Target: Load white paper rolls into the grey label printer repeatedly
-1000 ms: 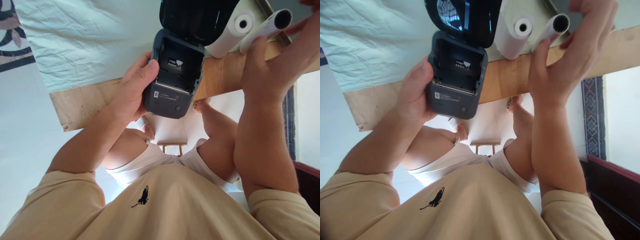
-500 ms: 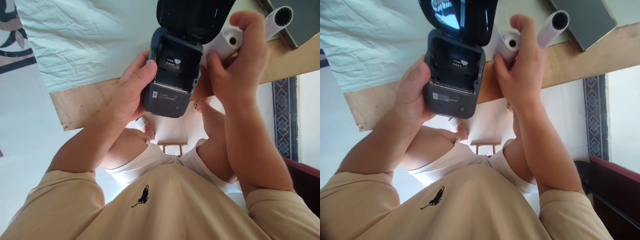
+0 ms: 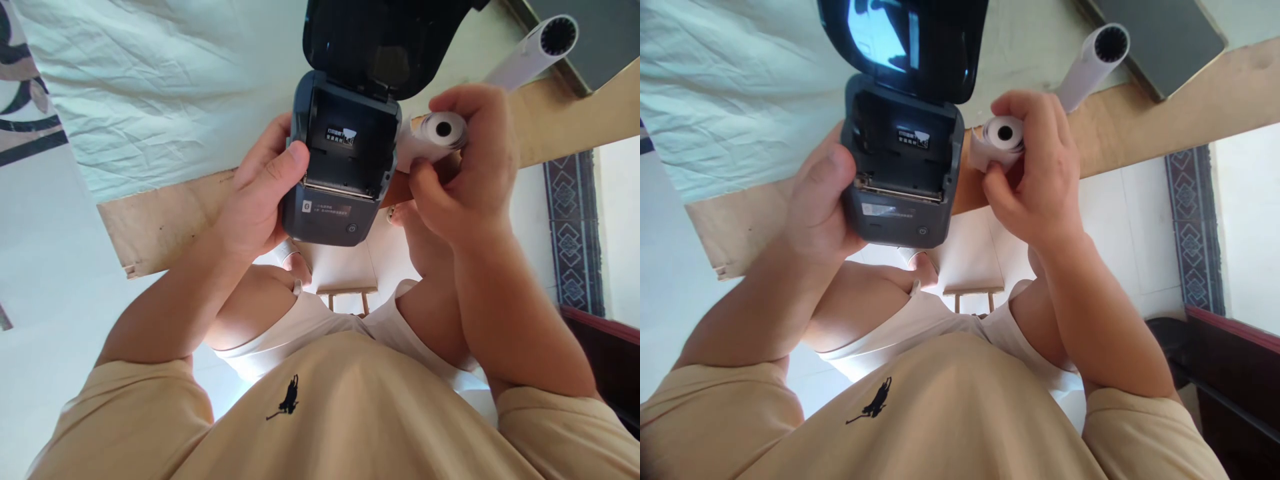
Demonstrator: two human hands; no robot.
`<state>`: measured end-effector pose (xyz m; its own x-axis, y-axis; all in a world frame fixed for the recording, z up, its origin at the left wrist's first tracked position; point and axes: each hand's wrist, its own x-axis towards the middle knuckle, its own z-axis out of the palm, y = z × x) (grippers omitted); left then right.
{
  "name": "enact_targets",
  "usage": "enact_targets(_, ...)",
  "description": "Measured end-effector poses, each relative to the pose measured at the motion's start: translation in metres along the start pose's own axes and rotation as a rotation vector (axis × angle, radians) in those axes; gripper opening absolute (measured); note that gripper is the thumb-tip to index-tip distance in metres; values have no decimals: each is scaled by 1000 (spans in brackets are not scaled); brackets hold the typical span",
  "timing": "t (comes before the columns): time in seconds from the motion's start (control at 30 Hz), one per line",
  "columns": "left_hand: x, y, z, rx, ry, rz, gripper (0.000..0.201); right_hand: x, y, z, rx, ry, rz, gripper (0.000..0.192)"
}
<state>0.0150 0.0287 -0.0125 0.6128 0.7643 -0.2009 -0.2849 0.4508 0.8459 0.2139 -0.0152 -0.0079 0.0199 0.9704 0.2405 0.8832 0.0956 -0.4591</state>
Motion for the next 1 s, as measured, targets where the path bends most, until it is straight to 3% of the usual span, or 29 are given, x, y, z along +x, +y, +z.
enact_targets(0.17, 0, -1, -2, -41, 32, 38, 29, -1, -1, 0, -20, 31, 31, 32)
enact_targets(0.33, -1, -1, -2, -31, 22, -2, 34, -1, 0, -1, 37, -12, 36, 48)
enact_targets(0.5, -1, -1, 1, -17, 46, 61, 31, -1, 0, -2, 17, 18, 54, 39)
enact_targets(0.67, -1, -1, 1, -20, 64, 60, 29, -2, 1, -3, 30, 2, 14, 50)
enact_targets(0.93, -1, -3, 1, -11, 54, 58, 34, -2, -1, -4, -21, 12, 20, 43)
enact_targets(1.0, -2, -1, 3, 6, 71, 55, 35, -2, -3, -8, 52, 37, 18, 45)
